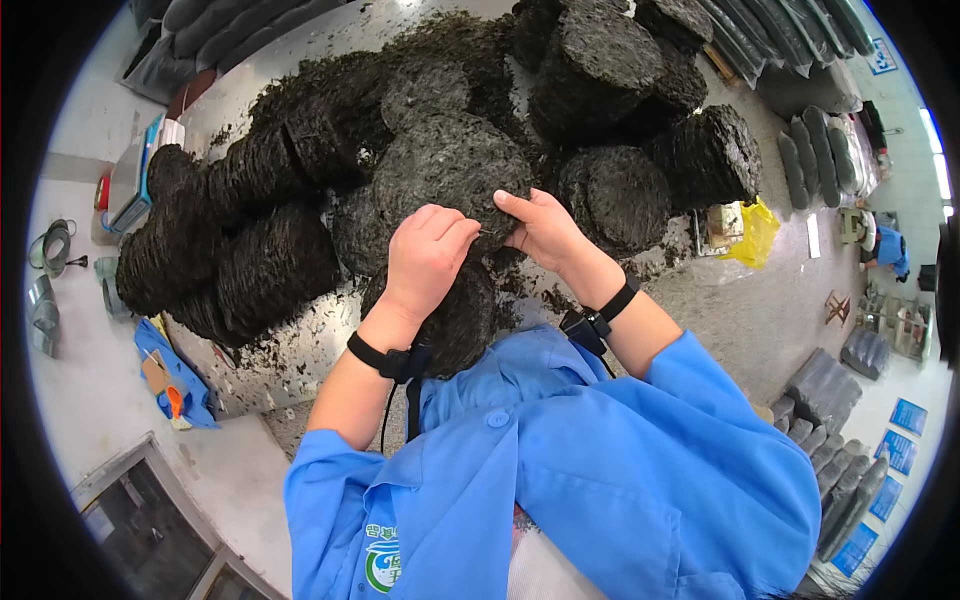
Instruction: Inspecting and organizing compressed tea cakes on a table.
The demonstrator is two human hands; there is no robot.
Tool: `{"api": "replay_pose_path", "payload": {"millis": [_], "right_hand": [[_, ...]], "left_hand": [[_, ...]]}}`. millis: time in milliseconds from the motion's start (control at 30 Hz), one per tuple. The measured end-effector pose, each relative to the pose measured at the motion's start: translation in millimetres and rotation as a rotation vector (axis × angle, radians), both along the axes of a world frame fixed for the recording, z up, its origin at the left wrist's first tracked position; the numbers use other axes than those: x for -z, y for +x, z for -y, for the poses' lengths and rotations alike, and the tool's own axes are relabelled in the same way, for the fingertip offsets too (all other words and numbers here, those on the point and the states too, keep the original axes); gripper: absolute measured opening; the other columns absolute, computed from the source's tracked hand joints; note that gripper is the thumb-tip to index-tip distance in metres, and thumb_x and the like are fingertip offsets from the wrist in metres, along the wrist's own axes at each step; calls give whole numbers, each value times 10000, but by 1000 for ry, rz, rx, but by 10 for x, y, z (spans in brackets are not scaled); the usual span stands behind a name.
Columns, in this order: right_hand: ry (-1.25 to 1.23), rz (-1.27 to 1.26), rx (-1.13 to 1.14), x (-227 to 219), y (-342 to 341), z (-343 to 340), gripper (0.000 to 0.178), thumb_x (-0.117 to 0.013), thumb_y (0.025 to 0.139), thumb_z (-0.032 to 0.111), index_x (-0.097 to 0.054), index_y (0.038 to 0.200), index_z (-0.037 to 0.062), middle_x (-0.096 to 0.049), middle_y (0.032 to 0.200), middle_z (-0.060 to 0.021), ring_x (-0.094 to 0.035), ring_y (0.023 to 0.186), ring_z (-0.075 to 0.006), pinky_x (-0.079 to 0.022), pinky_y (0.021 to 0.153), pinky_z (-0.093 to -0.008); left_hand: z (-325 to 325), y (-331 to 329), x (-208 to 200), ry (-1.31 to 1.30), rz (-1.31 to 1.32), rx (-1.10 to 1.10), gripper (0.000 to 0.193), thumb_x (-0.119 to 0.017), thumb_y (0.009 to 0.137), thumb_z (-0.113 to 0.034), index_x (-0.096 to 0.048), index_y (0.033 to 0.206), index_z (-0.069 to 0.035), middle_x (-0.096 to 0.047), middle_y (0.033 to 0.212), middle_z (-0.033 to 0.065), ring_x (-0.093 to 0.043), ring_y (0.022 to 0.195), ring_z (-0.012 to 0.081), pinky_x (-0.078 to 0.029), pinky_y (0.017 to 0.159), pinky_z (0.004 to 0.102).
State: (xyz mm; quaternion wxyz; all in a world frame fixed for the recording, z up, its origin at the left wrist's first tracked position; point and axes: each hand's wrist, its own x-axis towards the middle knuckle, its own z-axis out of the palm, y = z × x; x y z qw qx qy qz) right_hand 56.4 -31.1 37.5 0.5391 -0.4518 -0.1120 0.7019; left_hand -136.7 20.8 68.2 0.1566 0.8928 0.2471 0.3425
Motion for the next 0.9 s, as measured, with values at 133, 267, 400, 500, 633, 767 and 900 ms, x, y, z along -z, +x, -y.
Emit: {"api": "replay_pose_path", "payload": {"millis": [133,267,400,500,633,767,900], "right_hand": [[-141,149,-18,7,76,-15,342,-685,969,205,-561,1251,57,-642,1122,-68,-611,955,-189,-496,835,-395],[-219,106,62,36,100,-70,392,-686,966,203,-528,1288,46,-617,1181,-87,-585,1045,-204,-469,907,-464],[-235,127,149,83,174,-149,404,-672,975,194,-509,1309,37,-604,1229,-103,-572,1100,-218,-450,937,-515],[-198,113,179,110,290,-182,368,-656,986,183,-524,1298,39,-618,1236,-94,-583,1099,-214,-460,921,-517],[-85,116,234,155,424,-254,311,-631,1004,178,-548,1281,67,-636,1235,-62,-596,1084,-201,-472,889,-492],[-137,82,216,207,414,-312,307,-625,1007,189,-551,1289,93,-634,1239,-50,-590,1100,-207,-466,892,-483],[-213,59,250,222,312,-367,317,-617,1013,201,-535,1302,99,-631,1246,-48,-575,1144,-213,-452,924,-510]], "left_hand": [[-95,99,172,57,-73,68,144,-714,727,-47,-673,859,-85,-621,837,36,-621,807,228,-518,709,367],[-210,221,265,203,-228,166,146,-707,711,-67,-646,842,-87,-597,827,29,-614,820,222,-506,728,357],[-366,427,298,222,-323,220,175,-728,707,-36,-635,845,-92,-619,840,37,-632,820,233,-513,743,370],[-416,489,286,21,-146,154,131,-692,740,-38,-613,836,-79,-626,836,60,-635,812,252,-518,730,366],[-418,535,310,-167,75,47,172,-711,741,4,-622,868,-73,-663,867,73,-659,834,280,-539,745,385],[-449,657,420,-159,34,97,220,-718,739,15,-670,935,-73,-671,891,67,-664,858,270,-562,738,369],[-542,700,494,-41,-96,102,220,-727,735,29,-684,934,-56,-663,901,78,-662,835,269,-573,718,373]]}}
